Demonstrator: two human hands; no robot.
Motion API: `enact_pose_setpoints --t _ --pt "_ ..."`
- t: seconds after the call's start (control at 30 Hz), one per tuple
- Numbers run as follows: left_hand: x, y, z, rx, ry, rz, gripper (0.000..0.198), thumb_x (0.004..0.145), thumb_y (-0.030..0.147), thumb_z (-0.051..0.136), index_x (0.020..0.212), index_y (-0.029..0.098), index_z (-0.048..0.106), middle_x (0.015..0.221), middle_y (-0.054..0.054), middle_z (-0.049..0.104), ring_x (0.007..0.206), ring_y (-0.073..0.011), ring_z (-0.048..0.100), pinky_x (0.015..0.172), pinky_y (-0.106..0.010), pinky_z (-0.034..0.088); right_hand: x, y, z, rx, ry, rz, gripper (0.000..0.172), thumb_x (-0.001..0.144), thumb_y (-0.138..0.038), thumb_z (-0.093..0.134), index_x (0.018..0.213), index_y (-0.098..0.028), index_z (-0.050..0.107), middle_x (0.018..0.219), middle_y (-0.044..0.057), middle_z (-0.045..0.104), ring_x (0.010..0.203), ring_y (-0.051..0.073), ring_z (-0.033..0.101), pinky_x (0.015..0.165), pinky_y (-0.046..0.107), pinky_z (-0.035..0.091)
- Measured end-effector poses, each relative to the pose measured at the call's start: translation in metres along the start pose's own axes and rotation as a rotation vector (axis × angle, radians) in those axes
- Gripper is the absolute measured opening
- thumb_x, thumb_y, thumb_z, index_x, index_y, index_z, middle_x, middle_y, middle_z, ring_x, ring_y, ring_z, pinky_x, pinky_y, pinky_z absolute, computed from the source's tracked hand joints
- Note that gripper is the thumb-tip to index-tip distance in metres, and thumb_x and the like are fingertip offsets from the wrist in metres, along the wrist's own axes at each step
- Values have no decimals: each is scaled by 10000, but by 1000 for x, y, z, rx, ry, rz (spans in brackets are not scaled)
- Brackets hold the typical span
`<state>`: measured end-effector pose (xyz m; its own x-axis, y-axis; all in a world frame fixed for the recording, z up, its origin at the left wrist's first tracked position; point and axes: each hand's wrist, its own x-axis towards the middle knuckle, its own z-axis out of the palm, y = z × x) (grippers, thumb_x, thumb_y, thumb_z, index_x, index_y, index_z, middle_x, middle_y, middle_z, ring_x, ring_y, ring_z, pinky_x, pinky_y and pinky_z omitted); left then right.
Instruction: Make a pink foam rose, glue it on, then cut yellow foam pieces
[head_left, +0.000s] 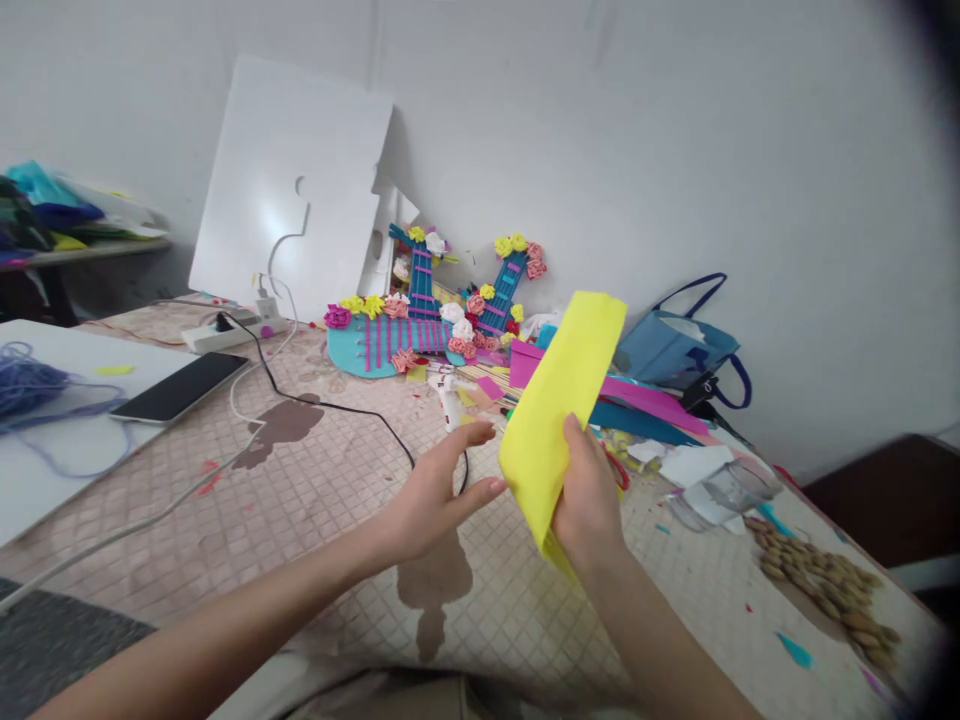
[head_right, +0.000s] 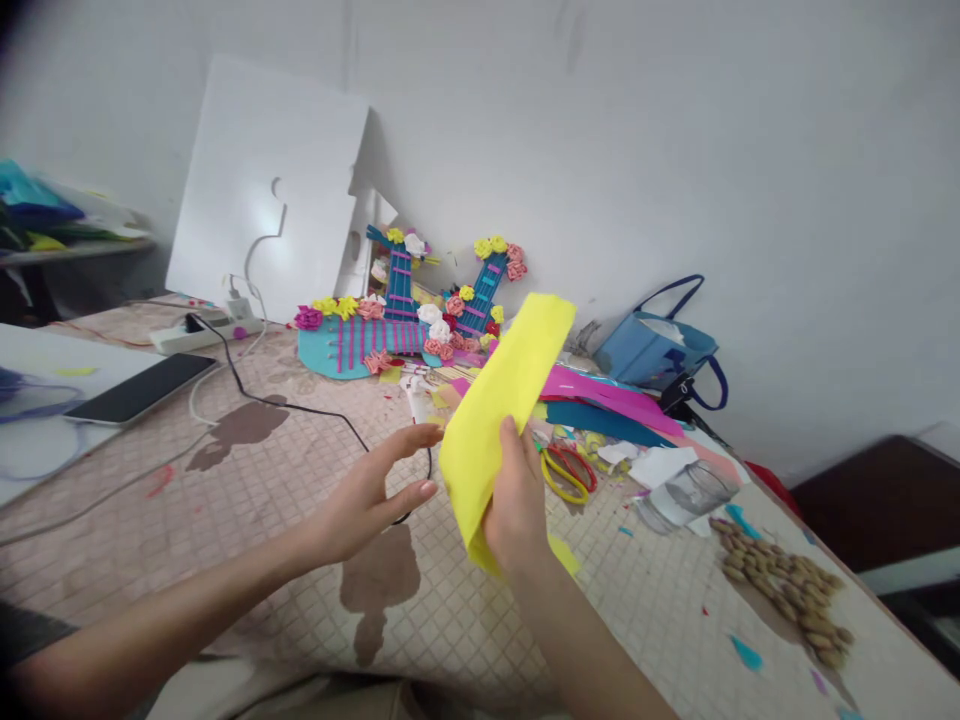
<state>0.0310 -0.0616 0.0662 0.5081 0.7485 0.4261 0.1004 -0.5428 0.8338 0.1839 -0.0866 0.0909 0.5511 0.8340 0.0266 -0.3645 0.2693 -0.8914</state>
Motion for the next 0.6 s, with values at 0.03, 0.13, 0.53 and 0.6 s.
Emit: enact_pose_setpoints --t 0.03,0.13,0.53,0.6 --pt "4 3 3 -100 -35 -8 452 827 363 586 1225 193 459 1267 -109 517 1171 -226 481 993 -391 381 -4 -2 3 -7 -1 -15 396 762 -461 604 1078 -224 581 1024 24 688 847 196 666 707 341 539" --pt "14 7 8 -451 -230 -92 273 823 357 592 987 142 547 1014 -88 609 954 -172 575 855 -309 450 -8 -15 6 -26 16 -81 383 782 -467 578 1077 -222 582 997 12 686 844 186 665 727 328 534" --pt "20 -1 -68 -157 -386 -333 295 820 459 533 827 164 520 679 29 525 567 -78 463 505 -177 334 4 -18 -44 166 64 -211 390 715 -229 678 1093 -282 597 1009 -48 680 908 131 632 765 274 524" --pt "14 -23 -79 104 -436 -293 275 828 431 510 826 160 563 705 5 580 616 -107 513 541 -197 361 2 3 -69 116 77 -106 376 682 -225 711 1042 -265 612 908 -52 685 774 118 637 646 236 528"
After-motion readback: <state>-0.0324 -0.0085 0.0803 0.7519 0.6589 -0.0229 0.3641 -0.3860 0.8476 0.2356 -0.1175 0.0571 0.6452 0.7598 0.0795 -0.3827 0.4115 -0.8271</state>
